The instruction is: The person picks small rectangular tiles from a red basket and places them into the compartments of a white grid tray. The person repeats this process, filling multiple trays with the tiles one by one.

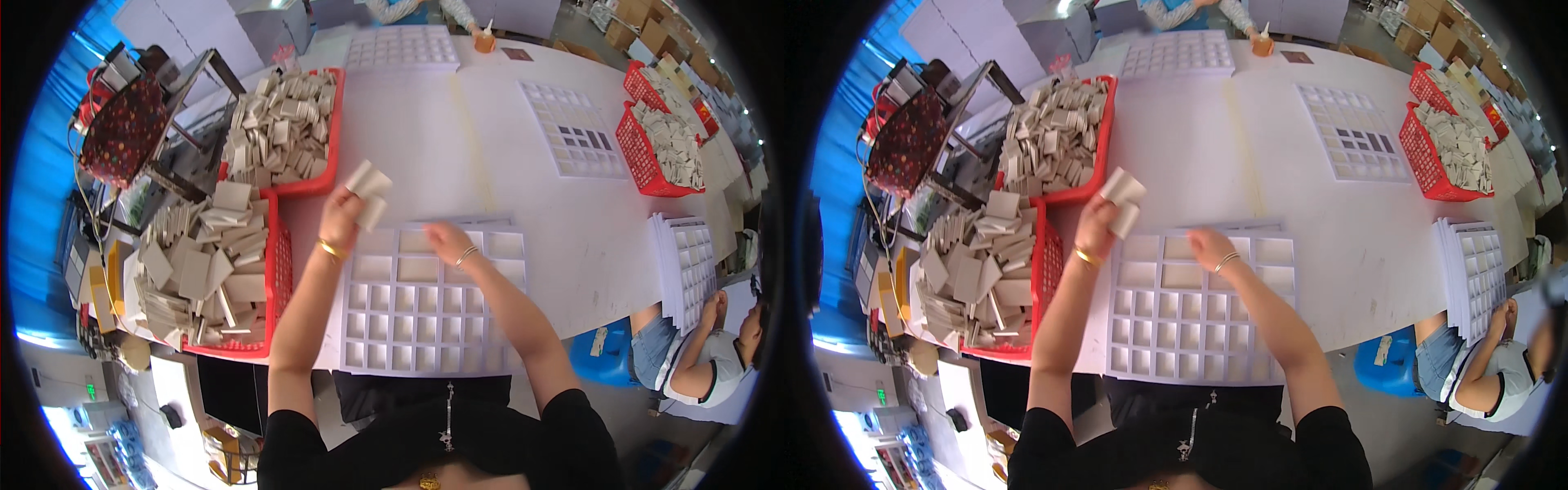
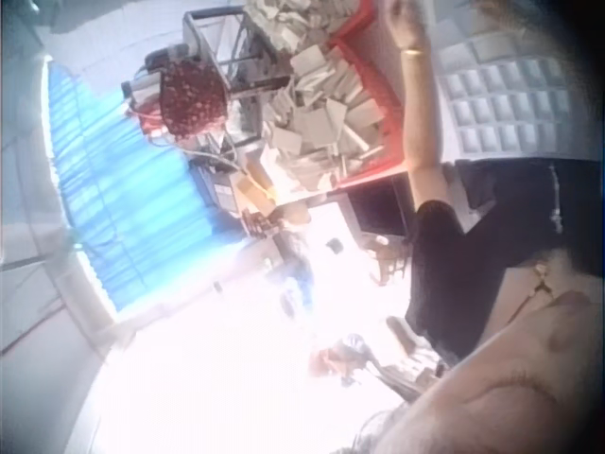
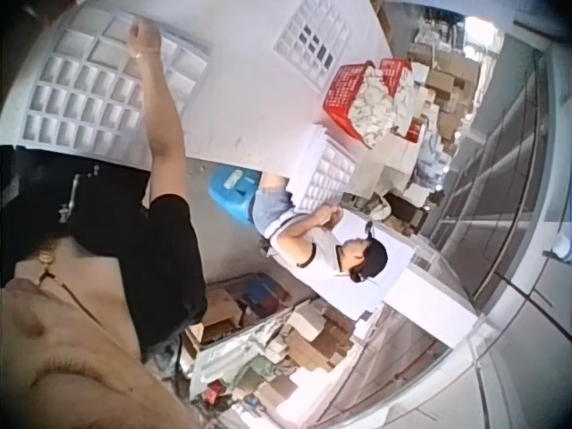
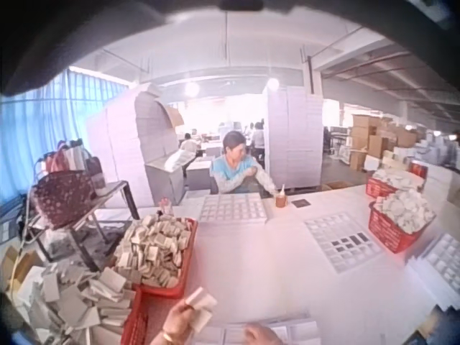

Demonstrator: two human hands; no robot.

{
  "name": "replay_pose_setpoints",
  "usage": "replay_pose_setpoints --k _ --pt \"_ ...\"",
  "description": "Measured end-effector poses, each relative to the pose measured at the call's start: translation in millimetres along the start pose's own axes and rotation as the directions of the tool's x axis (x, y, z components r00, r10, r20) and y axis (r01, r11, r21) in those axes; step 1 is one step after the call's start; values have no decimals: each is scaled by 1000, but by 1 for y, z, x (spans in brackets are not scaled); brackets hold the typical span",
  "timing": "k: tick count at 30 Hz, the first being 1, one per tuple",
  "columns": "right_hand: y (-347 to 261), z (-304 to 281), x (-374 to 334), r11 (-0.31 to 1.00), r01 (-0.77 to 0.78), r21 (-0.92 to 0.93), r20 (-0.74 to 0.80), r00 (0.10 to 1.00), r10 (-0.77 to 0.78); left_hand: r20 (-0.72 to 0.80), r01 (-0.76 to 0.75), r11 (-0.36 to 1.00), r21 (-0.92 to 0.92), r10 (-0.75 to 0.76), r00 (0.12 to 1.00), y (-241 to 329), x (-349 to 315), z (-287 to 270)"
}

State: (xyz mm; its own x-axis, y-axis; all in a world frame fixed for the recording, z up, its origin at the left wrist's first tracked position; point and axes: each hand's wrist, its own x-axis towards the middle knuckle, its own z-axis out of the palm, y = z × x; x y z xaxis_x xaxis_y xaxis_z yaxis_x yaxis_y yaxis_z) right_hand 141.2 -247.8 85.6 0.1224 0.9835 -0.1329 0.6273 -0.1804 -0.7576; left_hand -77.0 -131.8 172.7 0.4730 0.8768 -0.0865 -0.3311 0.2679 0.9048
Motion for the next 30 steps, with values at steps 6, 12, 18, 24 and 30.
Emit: replay_pose_setpoints --k 6,12,18,24,30 --pt "-51 -14 -49 660 -21 751 90 993 -72 156 269 963 10 -267 951 -59 -105 17" --pt "-55 8 -64 869 414 273 -215 906 -364 146 331 944 3 -328 933 -72 -128 5" --pt "-49 13 -77 938 114 327 -96 992 -87 -121 248 969 -12 -248 961 -65 -151 -22" --pt "-31 38 -80 956 224 187 42 971 -235 -280 207 966 -156 -244 929 -78 -179 -35" --pt "-34 55 -74 945 327 -26 77 943 -324 -338 164 974 -158 -209 918 -94 -187 -33"
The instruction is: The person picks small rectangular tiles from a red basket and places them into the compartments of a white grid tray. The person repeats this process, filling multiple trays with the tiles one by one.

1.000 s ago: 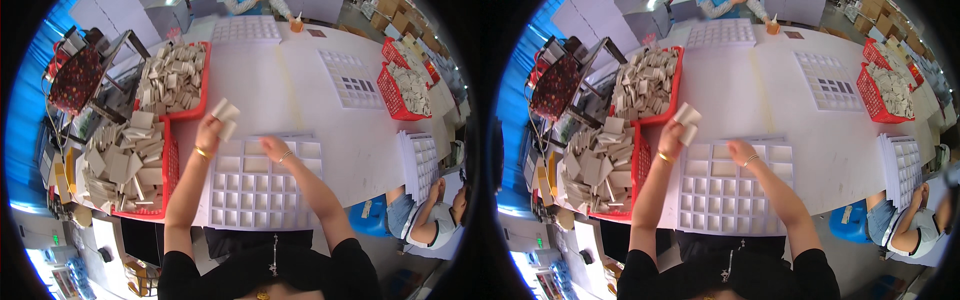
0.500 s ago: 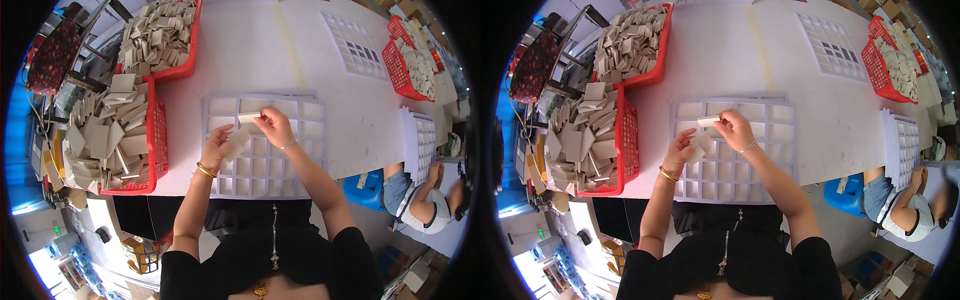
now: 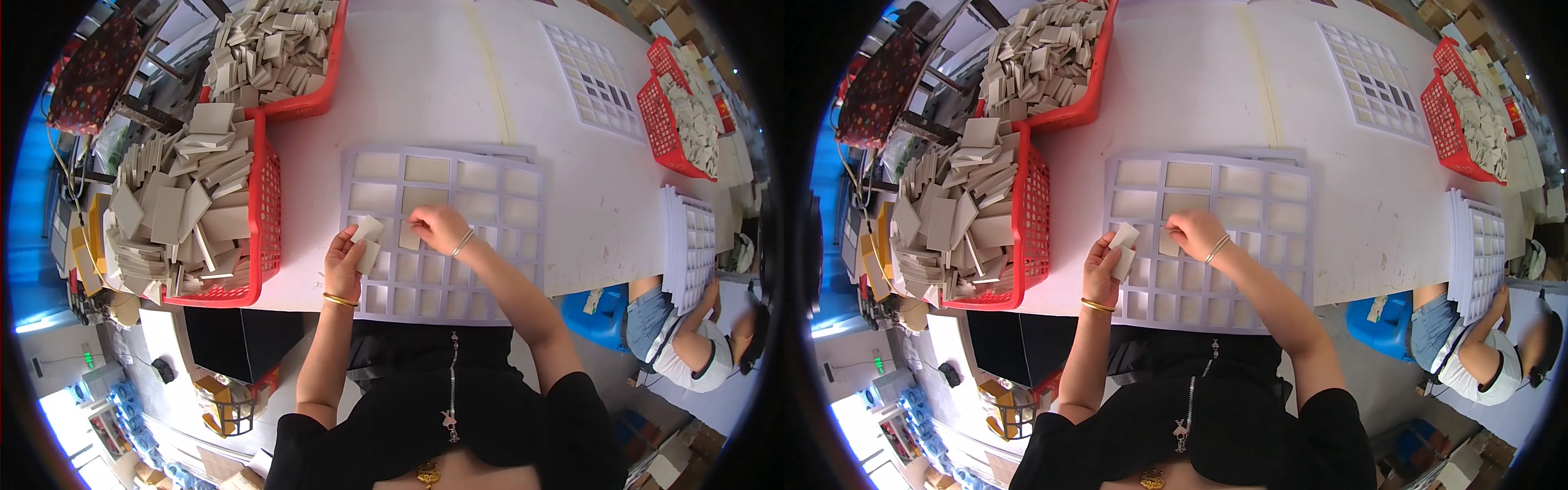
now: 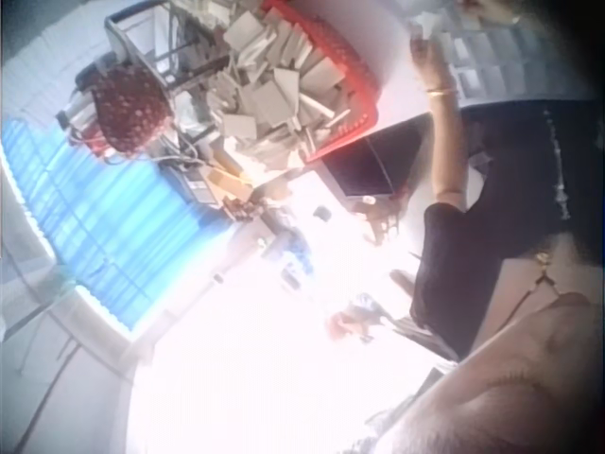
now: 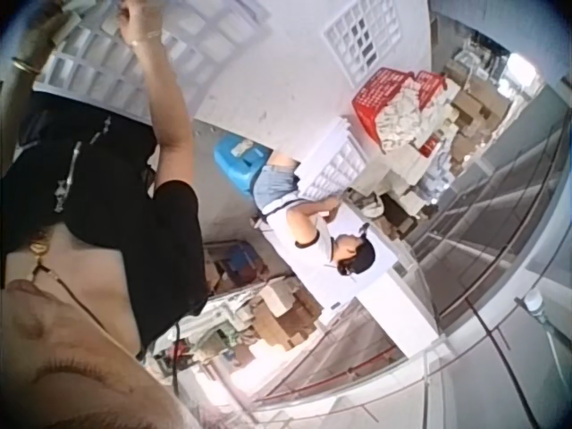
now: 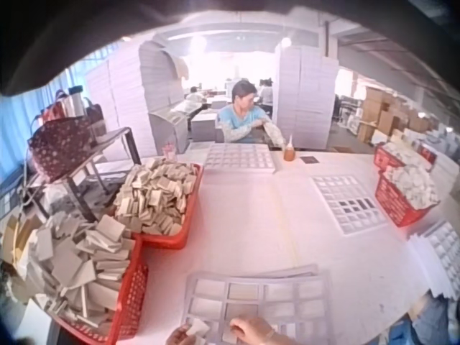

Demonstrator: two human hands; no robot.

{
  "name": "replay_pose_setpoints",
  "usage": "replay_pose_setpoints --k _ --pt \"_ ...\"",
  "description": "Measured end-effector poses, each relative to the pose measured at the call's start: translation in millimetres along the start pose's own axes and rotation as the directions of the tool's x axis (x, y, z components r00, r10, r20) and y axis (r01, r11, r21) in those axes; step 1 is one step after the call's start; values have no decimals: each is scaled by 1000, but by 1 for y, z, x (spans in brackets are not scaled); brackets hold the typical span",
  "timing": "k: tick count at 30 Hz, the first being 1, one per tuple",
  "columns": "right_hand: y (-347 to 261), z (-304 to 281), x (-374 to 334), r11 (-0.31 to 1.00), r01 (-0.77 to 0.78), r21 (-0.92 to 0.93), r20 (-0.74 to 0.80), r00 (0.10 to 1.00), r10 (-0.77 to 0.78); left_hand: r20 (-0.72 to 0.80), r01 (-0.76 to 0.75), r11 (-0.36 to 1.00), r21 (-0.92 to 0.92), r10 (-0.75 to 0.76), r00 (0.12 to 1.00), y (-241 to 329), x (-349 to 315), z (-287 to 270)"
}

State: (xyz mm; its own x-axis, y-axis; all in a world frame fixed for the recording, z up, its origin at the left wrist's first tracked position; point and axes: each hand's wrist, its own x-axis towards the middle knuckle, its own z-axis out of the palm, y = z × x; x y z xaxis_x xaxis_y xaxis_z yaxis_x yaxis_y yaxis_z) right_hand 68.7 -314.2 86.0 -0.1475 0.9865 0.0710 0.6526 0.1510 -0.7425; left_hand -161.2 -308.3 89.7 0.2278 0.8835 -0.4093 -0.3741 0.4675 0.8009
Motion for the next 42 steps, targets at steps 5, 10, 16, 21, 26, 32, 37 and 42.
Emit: replay_pose_setpoints --k 5,10,16,21,26,32,37,42 --pt "-9 8 -2 951 164 -264 -155 965 -209 16 17 998 54 -18 1000 5 -4 14" --pt "-27 -10 -8 767 -184 615 44 979 200 144 -55 993 103 40 989 -7 -5 23" --pt "-31 -11 -27 709 -135 692 40 988 150 194 -30 917 399 -53 980 -10 -11 42" --pt "-26 -21 -35 826 -38 562 -242 948 208 147 38 779 626 -165 975 -8 -10 33" --pt "0 -34 -51 934 -191 302 -164 955 248 179 -315 735 600 260 949 -8 -4 18" --pt "9 -23 -46 930 -210 303 -69 968 241 63 -93 842 532 69 996 -7 -12 15" --pt "15 -11 -46 993 -104 58 -180 977 113 74 -105 882 460 80 994 -19 -14 14" --pt "4 -18 -41 902 101 -420 -260 939 -226 121 -69 877 475 13 993 -13 -23 26"
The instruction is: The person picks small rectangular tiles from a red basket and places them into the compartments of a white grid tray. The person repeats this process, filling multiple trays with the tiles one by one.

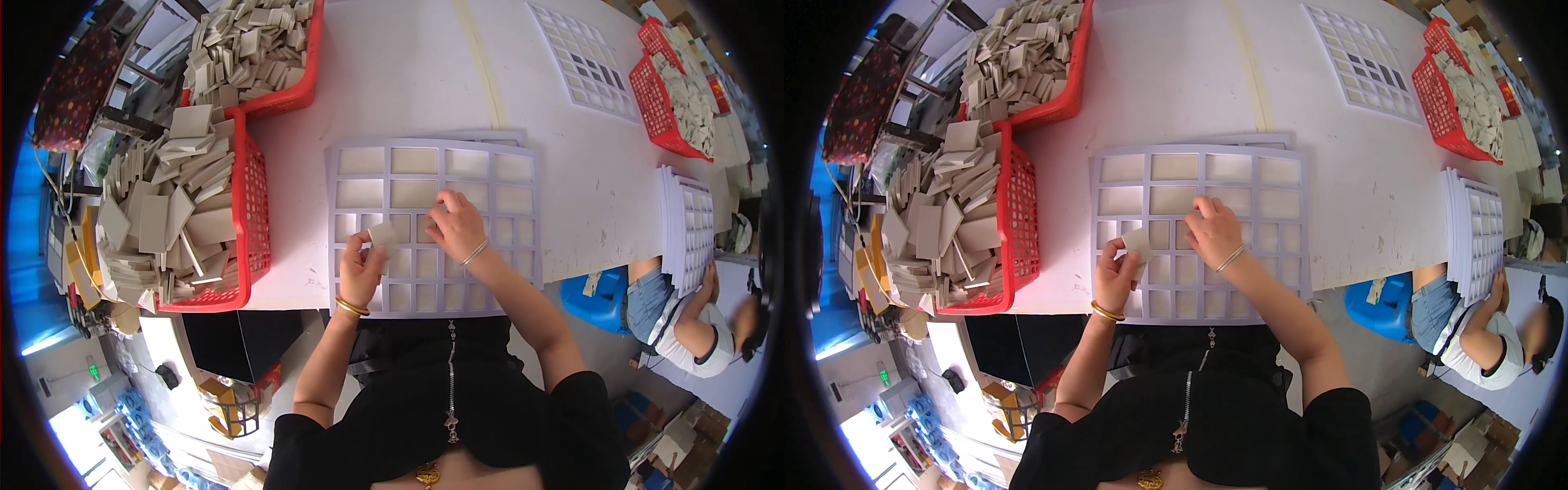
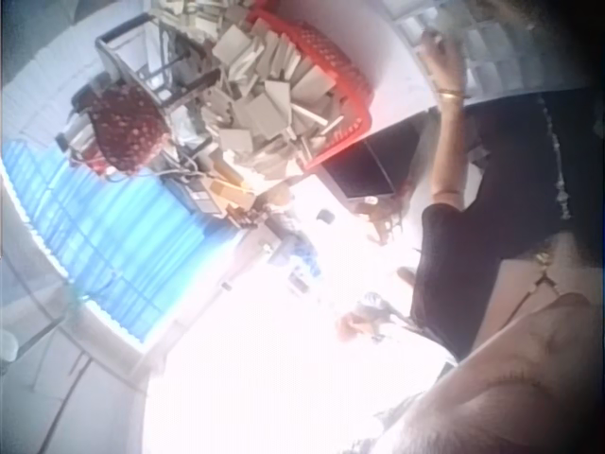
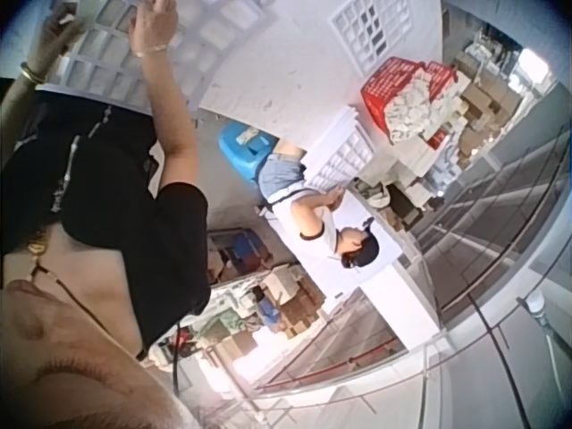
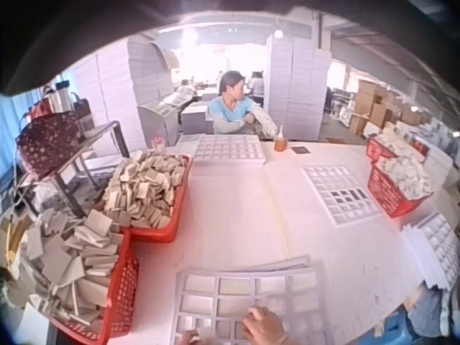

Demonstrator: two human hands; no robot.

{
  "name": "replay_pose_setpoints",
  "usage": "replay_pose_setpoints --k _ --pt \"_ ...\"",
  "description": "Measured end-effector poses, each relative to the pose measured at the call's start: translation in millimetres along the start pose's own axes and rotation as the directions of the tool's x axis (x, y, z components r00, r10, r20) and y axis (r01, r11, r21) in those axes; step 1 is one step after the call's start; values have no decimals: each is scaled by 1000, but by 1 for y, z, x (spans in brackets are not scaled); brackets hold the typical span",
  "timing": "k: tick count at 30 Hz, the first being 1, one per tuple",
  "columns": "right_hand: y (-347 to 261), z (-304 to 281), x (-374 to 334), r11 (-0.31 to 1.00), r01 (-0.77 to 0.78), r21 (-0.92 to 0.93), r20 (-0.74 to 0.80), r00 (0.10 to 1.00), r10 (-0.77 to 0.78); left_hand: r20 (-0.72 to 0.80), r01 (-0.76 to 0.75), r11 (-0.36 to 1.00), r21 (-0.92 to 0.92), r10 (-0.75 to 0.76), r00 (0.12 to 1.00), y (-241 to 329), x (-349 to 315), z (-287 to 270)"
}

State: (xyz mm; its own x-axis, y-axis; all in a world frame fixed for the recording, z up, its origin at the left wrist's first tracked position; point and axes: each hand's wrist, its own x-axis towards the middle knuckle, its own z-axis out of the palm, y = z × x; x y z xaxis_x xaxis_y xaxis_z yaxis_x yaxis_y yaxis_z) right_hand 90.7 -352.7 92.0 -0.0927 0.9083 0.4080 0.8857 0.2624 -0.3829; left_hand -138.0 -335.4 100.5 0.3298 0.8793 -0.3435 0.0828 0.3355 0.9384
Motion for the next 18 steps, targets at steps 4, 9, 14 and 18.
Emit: replay_pose_setpoints --k 4,9,14,18 --pt "-30 -15 3 751 -367 549 193 930 313 110 -157 980 122 143 984 -4 -6 11" --pt "-43 -24 -5 579 -498 646 398 866 302 162 -405 852 332 372 914 4 -11 22" --pt "-22 -27 -19 563 -431 706 203 883 422 50 -280 860 426 287 957 9 -12 9" --pt "-30 -30 -35 674 -480 562 318 877 359 157 -454 546 704 504 849 -2 -7 9"
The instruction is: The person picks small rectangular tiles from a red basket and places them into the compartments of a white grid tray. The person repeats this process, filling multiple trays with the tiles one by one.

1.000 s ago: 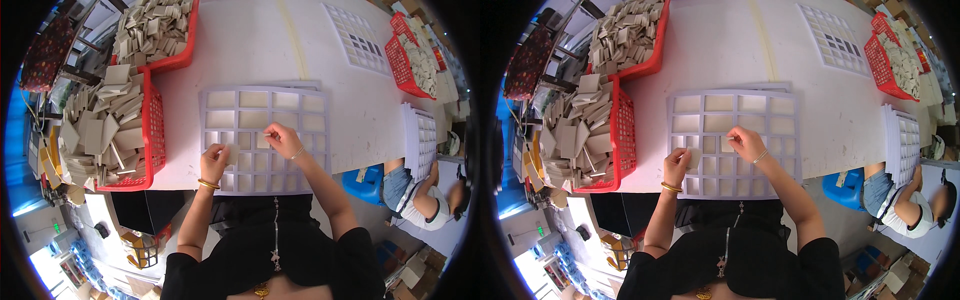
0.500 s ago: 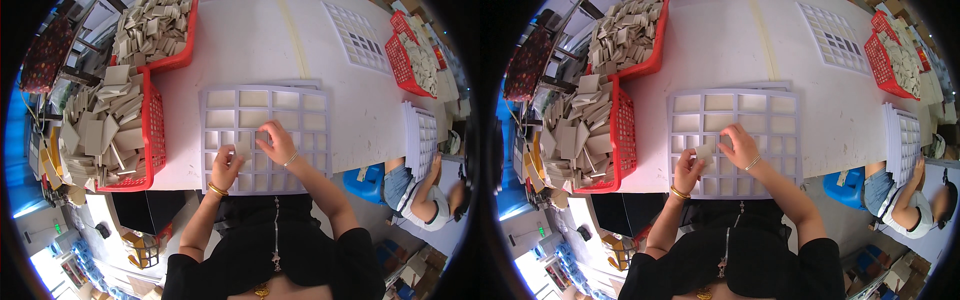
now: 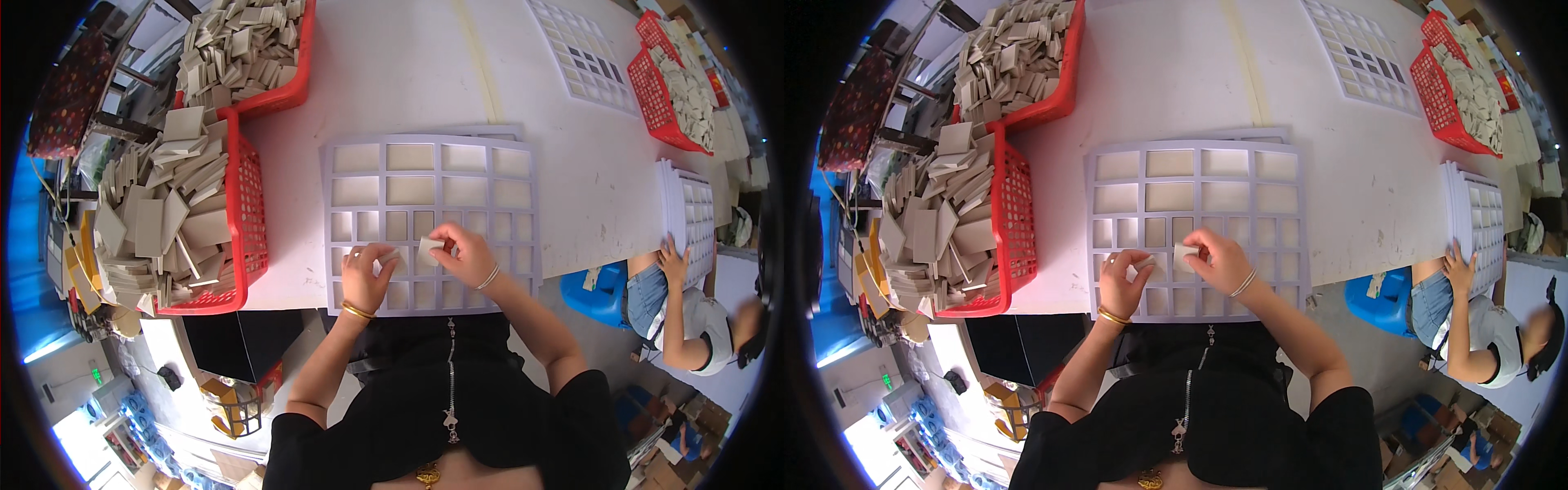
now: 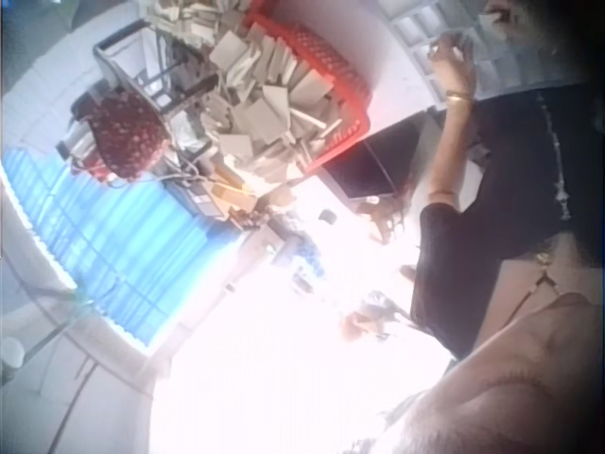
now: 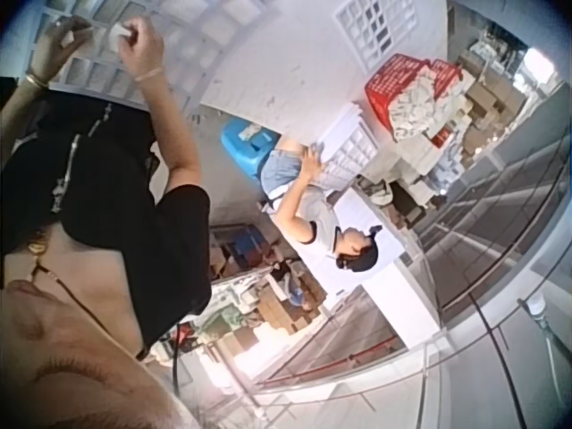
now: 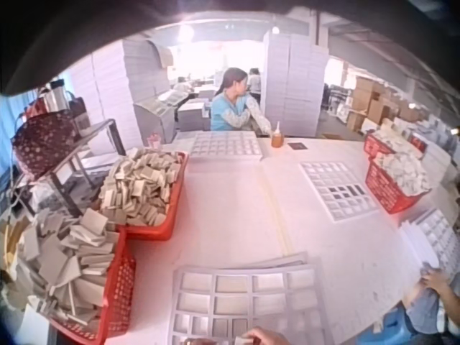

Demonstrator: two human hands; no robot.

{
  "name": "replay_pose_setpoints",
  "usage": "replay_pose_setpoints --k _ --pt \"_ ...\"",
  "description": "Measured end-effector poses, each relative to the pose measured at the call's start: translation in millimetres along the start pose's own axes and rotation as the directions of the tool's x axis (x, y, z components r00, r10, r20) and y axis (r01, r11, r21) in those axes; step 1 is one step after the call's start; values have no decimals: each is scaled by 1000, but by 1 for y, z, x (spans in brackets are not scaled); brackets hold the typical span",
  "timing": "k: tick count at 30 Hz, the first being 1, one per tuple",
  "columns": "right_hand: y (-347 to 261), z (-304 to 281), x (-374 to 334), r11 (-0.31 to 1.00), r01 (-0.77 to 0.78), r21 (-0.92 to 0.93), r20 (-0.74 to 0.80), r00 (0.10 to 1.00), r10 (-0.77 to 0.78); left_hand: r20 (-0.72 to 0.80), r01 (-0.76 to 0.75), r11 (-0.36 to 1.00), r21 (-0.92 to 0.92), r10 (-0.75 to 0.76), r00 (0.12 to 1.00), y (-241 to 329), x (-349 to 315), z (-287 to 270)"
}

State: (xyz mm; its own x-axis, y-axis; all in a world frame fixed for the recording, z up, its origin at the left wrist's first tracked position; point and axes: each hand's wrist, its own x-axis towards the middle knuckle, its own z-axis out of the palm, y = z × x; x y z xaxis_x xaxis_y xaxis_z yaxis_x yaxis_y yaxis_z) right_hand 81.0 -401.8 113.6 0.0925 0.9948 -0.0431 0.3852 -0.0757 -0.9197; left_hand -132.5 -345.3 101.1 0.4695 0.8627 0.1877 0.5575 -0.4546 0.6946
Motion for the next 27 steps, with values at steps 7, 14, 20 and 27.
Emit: replay_pose_setpoints --k 7,14,20,27 --pt "15 11 -6 999 -29 14 104 994 28 -13 -10 993 114 12 1000 -2 3 10" --pt "18 14 -8 1000 -12 -3 113 993 12 117 -140 990 34 135 984 -14 24 -6" --pt "17 18 -8 993 46 -113 69 997 -38 238 -226 973 43 210 948 -22 37 -6" --pt "9 16 -9 854 264 -449 47 961 -272 116 -355 875 328 336 935 -11 22 1"
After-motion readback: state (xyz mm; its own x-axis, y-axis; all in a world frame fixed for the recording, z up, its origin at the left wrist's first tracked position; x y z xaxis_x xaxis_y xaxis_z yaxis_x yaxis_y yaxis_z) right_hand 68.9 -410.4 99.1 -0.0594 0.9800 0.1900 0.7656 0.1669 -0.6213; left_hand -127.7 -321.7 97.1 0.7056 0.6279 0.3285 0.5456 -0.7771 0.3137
